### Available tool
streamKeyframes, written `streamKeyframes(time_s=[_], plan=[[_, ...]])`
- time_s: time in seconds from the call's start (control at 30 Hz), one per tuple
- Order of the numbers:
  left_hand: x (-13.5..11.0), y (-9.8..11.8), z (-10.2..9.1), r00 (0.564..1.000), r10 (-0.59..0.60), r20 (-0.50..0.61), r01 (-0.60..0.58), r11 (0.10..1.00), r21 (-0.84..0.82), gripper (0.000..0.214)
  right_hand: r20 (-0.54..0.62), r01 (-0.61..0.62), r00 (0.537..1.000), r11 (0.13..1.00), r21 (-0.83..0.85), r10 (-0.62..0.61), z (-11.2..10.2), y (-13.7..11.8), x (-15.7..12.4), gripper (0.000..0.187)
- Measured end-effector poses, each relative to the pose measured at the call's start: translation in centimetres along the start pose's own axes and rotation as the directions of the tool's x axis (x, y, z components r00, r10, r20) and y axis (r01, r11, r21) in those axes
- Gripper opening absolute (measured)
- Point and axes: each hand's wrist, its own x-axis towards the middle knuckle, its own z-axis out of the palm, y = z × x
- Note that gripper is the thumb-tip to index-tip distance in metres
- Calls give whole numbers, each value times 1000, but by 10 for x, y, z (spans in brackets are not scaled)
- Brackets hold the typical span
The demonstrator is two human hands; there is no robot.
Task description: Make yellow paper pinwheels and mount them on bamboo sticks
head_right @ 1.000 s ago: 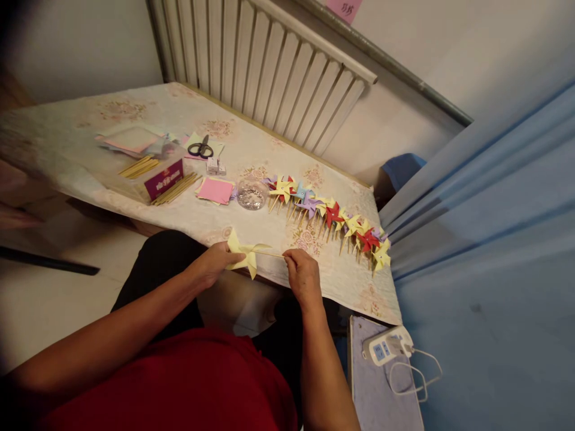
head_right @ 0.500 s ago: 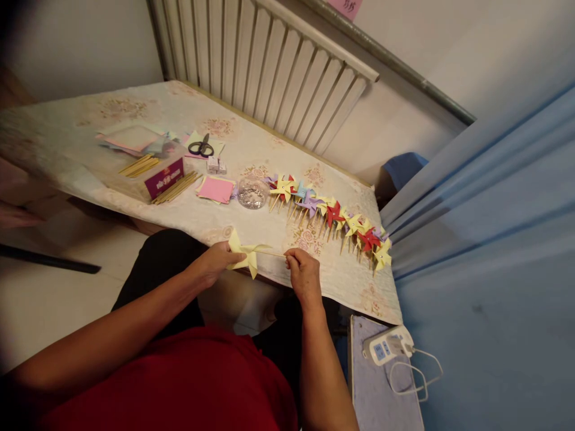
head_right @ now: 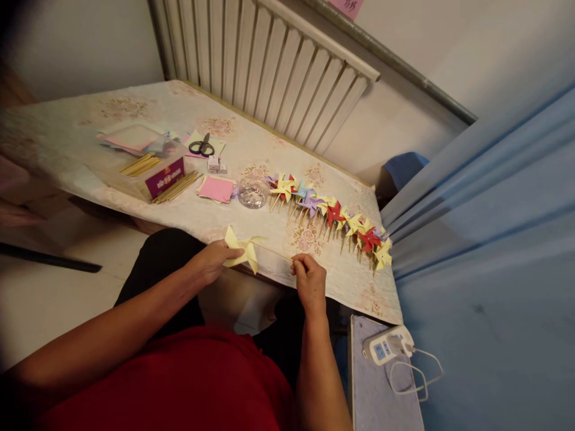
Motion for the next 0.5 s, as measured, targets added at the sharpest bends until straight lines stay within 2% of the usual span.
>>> streamKeyframes(time_s=[0.1,0.2,0.33,0.5], plan=[[2,1,1,998,-45,-39,42,997,-69,18,-22,-112,993,975,190,118,6,-1,-13,21],[4,1,3,997,-48,-57,40,990,-136,15,23,-203,977,903,380,210,21,0,-29,25],[6,-1,3,997,-3,-72,-5,994,-106,14,144,-335,940,755,564,310,45,5,-49,34],[10,-2,0,991,103,-81,-104,995,-7,13,331,-467,884,615,636,330,69,8,-70,33]])
